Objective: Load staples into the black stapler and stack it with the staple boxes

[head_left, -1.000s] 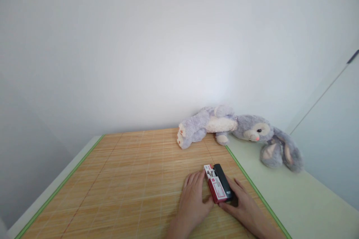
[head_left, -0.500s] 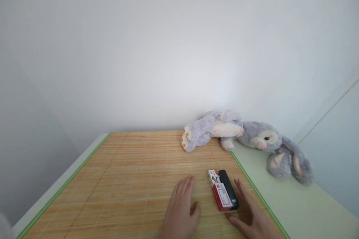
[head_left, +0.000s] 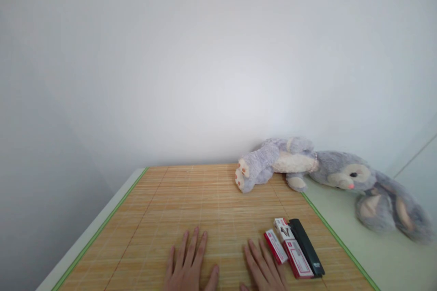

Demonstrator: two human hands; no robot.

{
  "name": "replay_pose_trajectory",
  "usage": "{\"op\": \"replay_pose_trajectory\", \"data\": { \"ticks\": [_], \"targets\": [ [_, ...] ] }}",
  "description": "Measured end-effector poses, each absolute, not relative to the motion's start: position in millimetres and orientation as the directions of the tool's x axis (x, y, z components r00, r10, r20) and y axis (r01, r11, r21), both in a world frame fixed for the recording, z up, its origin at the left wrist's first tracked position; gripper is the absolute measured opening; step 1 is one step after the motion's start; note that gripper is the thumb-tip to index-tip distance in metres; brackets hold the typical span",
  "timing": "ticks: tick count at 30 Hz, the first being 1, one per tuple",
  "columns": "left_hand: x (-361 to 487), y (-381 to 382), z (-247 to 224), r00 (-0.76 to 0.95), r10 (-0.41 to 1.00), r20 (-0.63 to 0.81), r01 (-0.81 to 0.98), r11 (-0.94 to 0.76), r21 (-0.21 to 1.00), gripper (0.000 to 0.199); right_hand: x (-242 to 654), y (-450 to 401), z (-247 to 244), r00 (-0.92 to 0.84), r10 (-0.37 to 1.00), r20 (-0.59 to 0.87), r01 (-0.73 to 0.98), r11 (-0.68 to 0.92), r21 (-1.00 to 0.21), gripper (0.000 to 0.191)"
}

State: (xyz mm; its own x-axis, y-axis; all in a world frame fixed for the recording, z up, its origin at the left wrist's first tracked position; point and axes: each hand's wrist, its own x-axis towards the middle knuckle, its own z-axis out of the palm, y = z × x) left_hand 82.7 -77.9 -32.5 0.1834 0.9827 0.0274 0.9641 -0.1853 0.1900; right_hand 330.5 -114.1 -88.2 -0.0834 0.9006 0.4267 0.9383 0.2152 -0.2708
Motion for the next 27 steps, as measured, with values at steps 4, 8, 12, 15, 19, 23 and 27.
{"op": "replay_pose_trajectory", "data": {
  "ticks": [4, 8, 12, 15, 19, 23, 27],
  "targets": [
    [83, -81, -30, 0.182, 0.981, 0.064, 0.962, -0.191, 0.196, 0.071, 338, -116, -86, -0.121, 0.919, 0.375, 0.917, 0.248, -0.311, 0.076],
    [84, -81, -30, 0.173, 0.982, 0.081, 0.960, -0.186, 0.208, 0.071, 347, -120, -75, -0.114, 0.919, 0.377, 0.905, 0.252, -0.342, 0.063],
    [84, -81, -32, 0.180, 0.978, 0.104, 0.953, -0.199, 0.229, 0.071, 362, -120, -40, -0.164, 0.907, 0.387, 0.898, 0.300, -0.322, 0.049],
    [83, -81, -31, 0.178, 0.977, 0.121, 0.954, -0.201, 0.221, 0.070, 371, -114, -4, -0.096, 0.928, 0.361, 0.935, 0.208, -0.286, 0.043],
    [84, -82, -30, 0.182, 0.975, 0.125, 0.957, -0.204, 0.204, 0.071, 372, -97, 29, -0.005, 0.973, 0.231, 0.987, 0.042, -0.155, 0.047],
    [83, -81, -31, 0.188, 0.970, 0.152, 0.953, -0.218, 0.211, 0.069, 374, -82, 43, -0.045, 0.989, 0.144, 0.993, 0.059, -0.100, 0.047],
    [76, -82, -34, 0.199, 0.955, 0.219, 0.934, -0.253, 0.254, 0.067, 379, -83, 51, 0.021, 0.991, 0.131, 0.910, 0.035, -0.413, 0.048]
  ]
}}
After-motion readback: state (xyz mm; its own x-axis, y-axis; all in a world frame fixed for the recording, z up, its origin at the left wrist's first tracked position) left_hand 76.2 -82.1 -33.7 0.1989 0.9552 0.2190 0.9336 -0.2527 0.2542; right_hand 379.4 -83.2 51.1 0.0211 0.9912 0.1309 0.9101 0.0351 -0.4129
